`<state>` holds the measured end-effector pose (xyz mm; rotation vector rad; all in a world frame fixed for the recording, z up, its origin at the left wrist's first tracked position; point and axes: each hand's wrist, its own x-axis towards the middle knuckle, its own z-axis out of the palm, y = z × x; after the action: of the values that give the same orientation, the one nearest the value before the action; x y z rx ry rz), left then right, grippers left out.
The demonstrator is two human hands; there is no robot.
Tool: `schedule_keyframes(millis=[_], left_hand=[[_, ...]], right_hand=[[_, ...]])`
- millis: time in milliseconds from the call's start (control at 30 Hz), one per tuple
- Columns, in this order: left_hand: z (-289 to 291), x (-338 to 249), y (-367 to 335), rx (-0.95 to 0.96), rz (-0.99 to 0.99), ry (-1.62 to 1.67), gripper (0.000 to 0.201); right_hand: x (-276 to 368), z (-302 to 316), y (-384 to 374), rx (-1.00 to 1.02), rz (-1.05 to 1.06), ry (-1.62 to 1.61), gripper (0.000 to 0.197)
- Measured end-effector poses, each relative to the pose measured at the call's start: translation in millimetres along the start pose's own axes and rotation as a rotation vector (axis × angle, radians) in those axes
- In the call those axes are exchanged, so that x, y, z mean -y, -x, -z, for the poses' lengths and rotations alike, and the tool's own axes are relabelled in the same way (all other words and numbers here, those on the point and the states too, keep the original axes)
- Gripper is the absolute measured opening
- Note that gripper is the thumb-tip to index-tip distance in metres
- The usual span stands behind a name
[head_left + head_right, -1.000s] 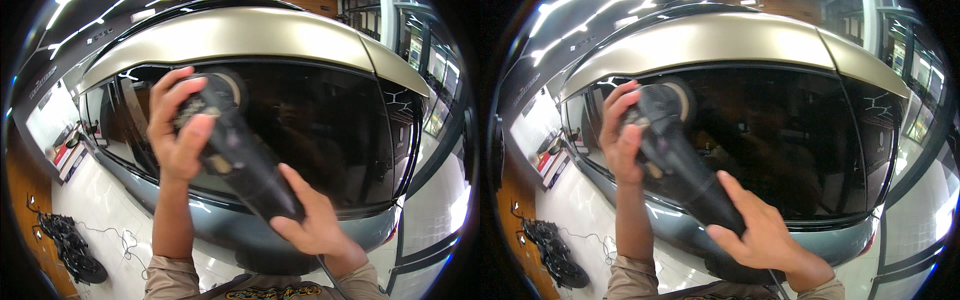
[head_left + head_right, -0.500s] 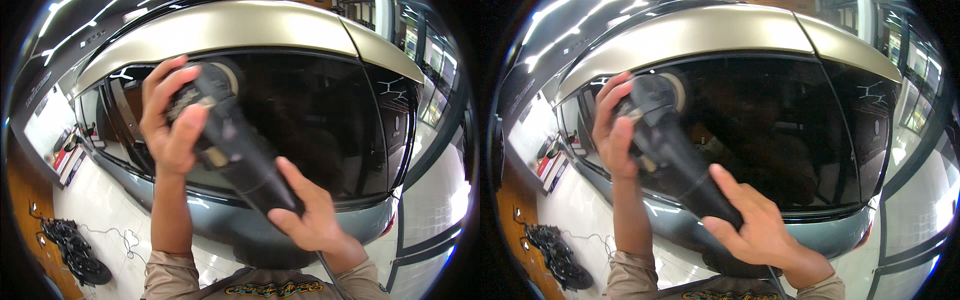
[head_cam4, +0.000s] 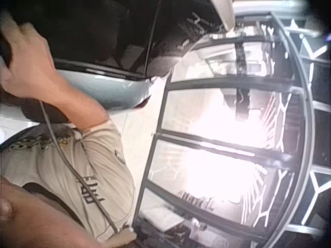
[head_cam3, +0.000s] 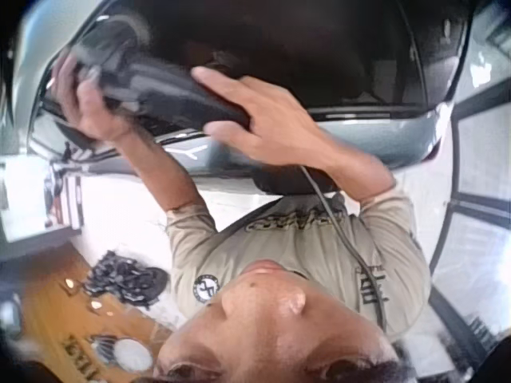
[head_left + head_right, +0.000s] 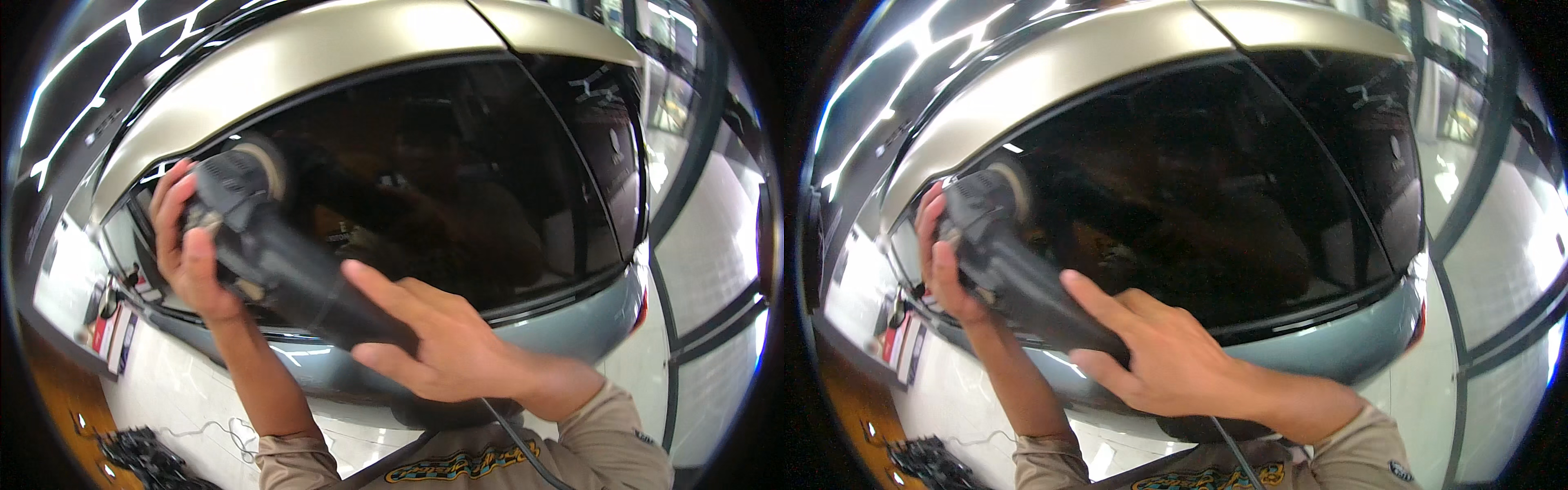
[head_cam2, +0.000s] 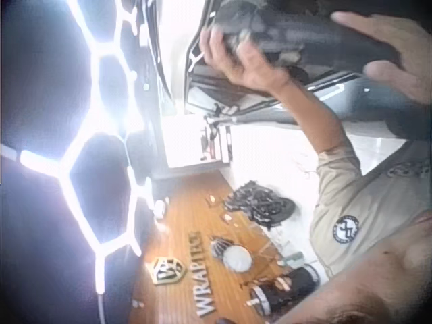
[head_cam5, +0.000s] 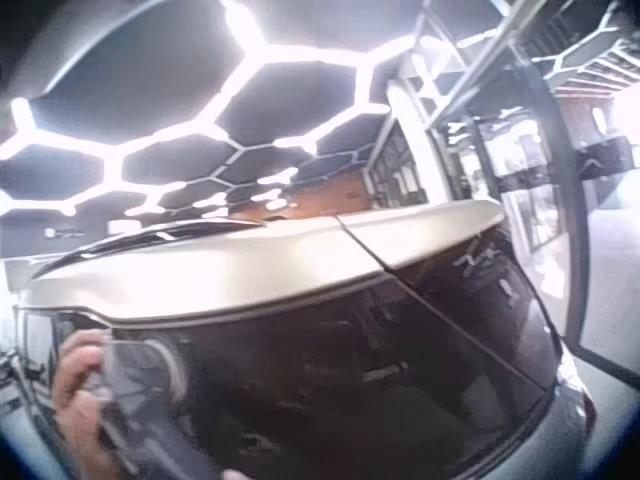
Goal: The person uses a rotary polisher to buff the rear window and surrounding trim of a silver car. The operator moves the tool in overlapping passes across the glass and painted surfaces, maintaining steady pressure and coverage.
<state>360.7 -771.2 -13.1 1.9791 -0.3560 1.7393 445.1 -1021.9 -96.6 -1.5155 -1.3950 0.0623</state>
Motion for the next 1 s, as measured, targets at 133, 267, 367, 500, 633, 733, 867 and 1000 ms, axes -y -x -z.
schedule_keyframes(millis=[133,267,367,500,633,733,867,1000], left_hand=[[-7,4,7,-0.005,0.03,0.022,0.058],[-47,-20,5,-0.009,0.045,0.078,0.059],[-84,-38,0,0.057,-0.041,0.046,0.054],[-137,-67,-9,0.212,-0.198,-0.034,0.053],[-192,-93,-11,0.26,-0.253,0.054,0.048],[-204,-103,-4,0.23,-0.176,0.16,0.044],[-173,-87,-5,0.22,-0.147,0.152,0.046],[-115,-56,-6,0.203,-0.174,0.023,0.055]], right_hand=[[-4,6,1,0.004,-0.018,-0.016,0.079],[-13,32,29,-0.095,0.016,-0.013,0.078],[-19,60,58,-0.159,-0.01,-0.025,0.079],[-38,85,104,-0.311,-0.06,-0.09,0.082],[-32,90,140,-0.604,-0.321,-0.338,0.102],[-28,85,143,-0.681,-0.382,-0.412,0.111],[-26,74,127,-0.563,-0.335,-0.396,0.103],[-29,55,94,-0.364,-0.209,-0.243,0.091]])
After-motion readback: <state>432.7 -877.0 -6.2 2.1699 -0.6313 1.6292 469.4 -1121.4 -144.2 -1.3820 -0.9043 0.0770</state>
